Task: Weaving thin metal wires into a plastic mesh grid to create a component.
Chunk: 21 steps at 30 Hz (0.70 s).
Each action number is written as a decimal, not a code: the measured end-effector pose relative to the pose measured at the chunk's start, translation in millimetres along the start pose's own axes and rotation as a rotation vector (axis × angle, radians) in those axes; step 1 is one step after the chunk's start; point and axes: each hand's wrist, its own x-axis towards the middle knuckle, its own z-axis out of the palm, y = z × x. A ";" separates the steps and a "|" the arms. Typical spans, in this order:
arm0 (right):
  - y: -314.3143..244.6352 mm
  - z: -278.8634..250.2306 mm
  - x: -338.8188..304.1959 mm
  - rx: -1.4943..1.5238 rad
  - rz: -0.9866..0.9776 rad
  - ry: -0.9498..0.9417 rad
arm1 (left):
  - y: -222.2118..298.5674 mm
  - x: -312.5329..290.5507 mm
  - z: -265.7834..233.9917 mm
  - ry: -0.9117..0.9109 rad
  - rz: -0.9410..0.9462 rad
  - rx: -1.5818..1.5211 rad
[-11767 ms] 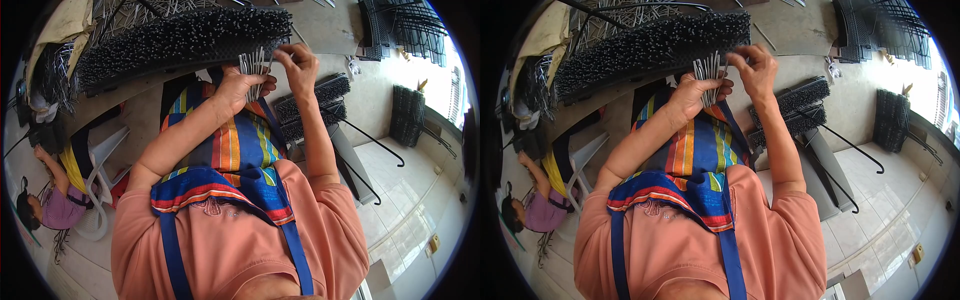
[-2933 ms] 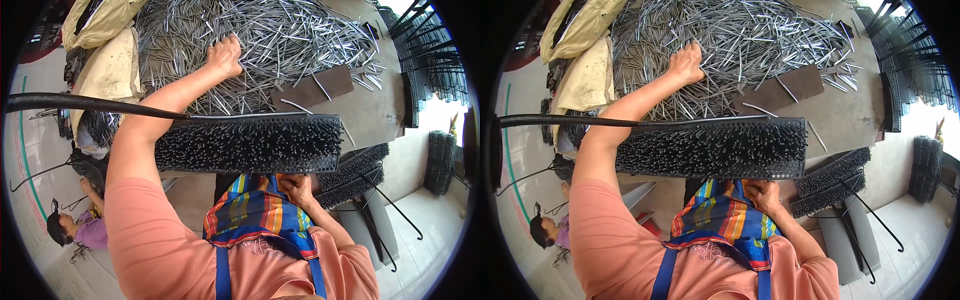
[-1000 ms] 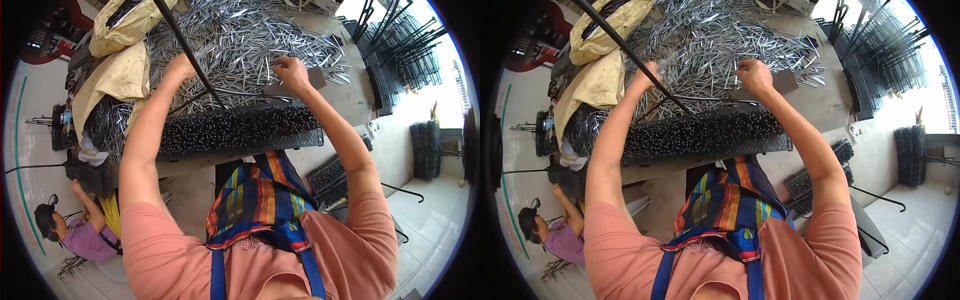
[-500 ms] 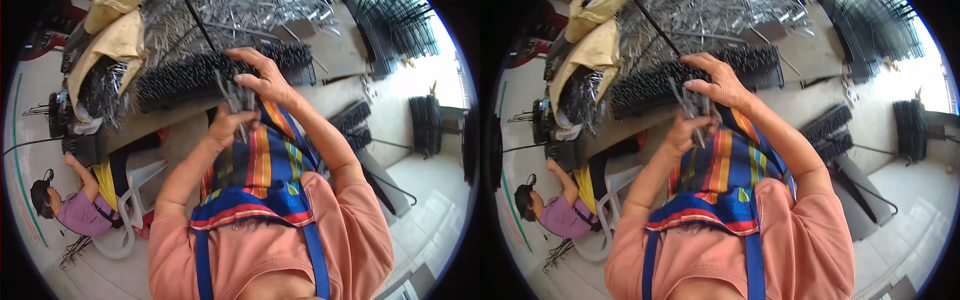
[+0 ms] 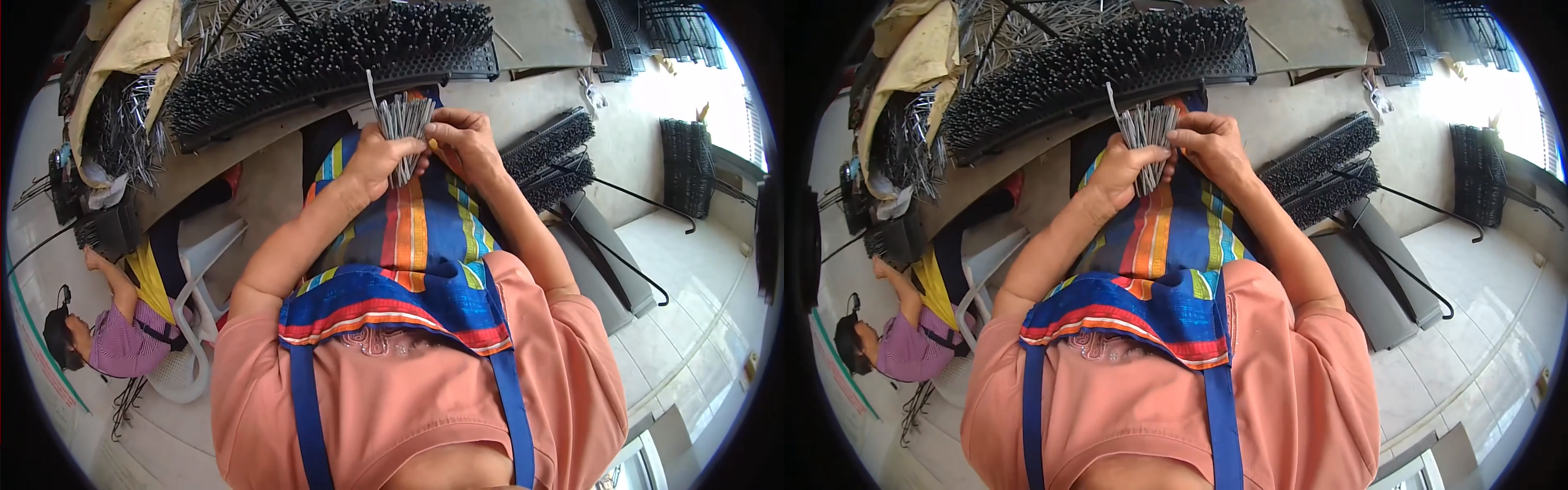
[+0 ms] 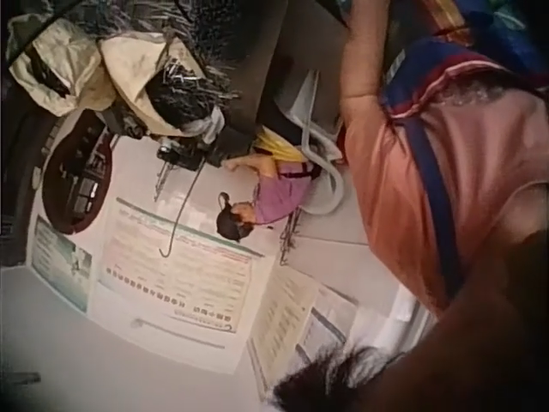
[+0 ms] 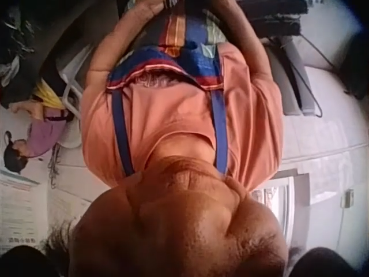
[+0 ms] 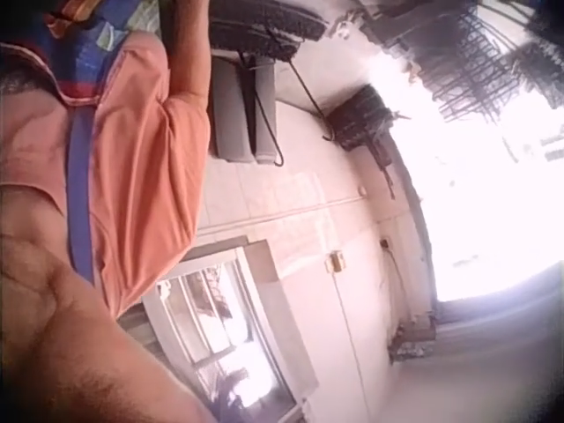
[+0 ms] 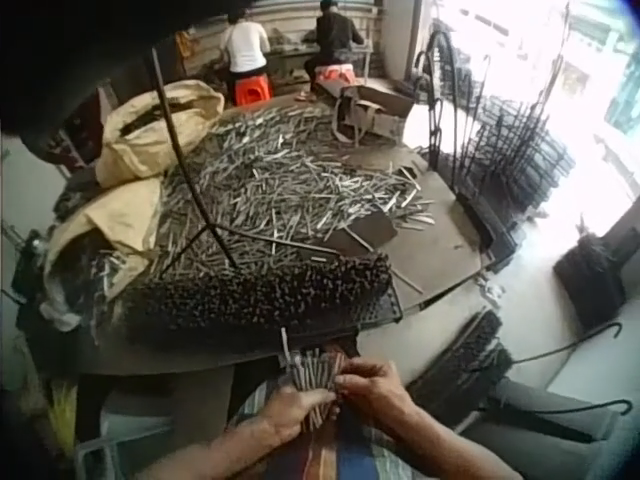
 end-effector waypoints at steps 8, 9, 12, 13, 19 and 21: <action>-4.0 -19.4 20.3 -0.168 -0.041 0.130 | 8.0 16.6 13.1 0.076 -0.081 -0.025; -6.9 -19.8 19.8 -0.210 -0.036 0.110 | 8.2 17.9 12.8 0.064 -0.082 -0.022; -13.5 -22.6 17.3 -0.213 -0.008 0.089 | 8.7 19.3 15.8 0.063 -0.092 -0.029; -15.7 -23.8 16.3 -0.171 0.016 0.083 | 8.6 19.4 17.4 0.080 -0.098 -0.036; -27.7 -31.6 12.3 -0.259 0.041 0.041 | -7.2 27.0 24.0 0.117 0.033 0.089; -29.7 -34.8 12.9 -0.286 -0.029 0.113 | -14.2 31.9 23.9 0.174 0.128 0.130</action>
